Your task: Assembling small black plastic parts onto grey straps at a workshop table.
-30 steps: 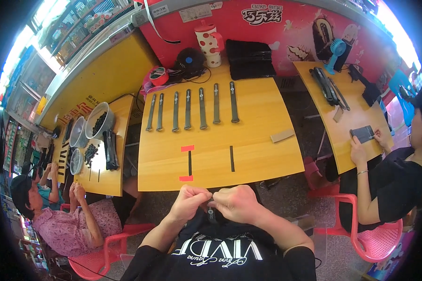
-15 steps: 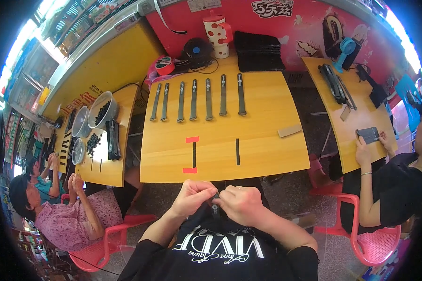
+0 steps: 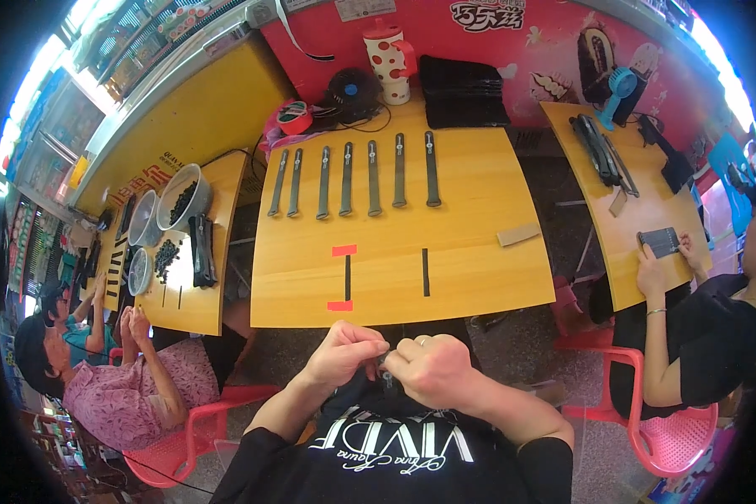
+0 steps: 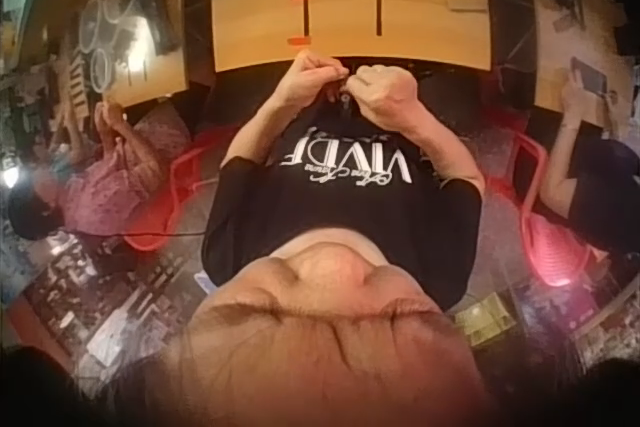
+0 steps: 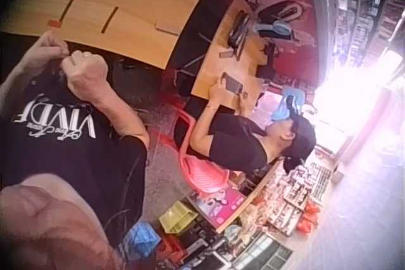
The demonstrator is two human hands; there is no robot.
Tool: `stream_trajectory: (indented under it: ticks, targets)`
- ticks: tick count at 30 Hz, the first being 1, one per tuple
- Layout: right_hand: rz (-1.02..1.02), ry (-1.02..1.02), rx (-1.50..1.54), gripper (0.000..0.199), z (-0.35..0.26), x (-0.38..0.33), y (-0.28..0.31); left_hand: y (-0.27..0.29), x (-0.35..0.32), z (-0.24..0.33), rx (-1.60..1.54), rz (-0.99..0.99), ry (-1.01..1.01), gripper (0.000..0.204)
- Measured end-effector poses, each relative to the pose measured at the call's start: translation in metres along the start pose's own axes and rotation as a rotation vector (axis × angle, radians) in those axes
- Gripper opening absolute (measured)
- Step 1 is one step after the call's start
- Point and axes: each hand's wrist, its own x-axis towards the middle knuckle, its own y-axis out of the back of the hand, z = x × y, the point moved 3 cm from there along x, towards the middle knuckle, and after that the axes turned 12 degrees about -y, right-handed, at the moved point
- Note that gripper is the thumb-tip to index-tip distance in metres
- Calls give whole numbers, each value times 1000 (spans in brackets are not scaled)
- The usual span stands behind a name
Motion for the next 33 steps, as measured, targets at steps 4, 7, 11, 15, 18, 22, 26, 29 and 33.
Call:
stream_trajectory:
  ticks: [4,7,11,15,18,22,26,29,33]
  targets:
    - [90,107,-194,17,-4,-6,0,0,0,-3,-19,25,11,25]
    - [146,138,-209,22,-3,-9,1,-1,-1,-1,6,10,-9,25]
    - [119,10,107,28,4,-6,3,-7,-3,9,128,-62,-162,29]
    - [-250,-361,476,31,15,1,8,-11,-4,15,183,-130,-173,31]
    - [-404,-354,454,30,15,2,5,-11,-3,13,298,-250,-221,31]
    - [-3,-78,120,26,4,0,1,-6,1,5,138,-88,-33,26]
    - [165,119,-217,31,-5,-5,-2,-1,2,-8,24,-28,4,29]
    - [211,143,-267,32,-5,-8,-3,-5,2,-7,-25,17,28,29]
    - [231,138,-283,32,-6,-9,1,-4,1,-7,0,-14,9,27]
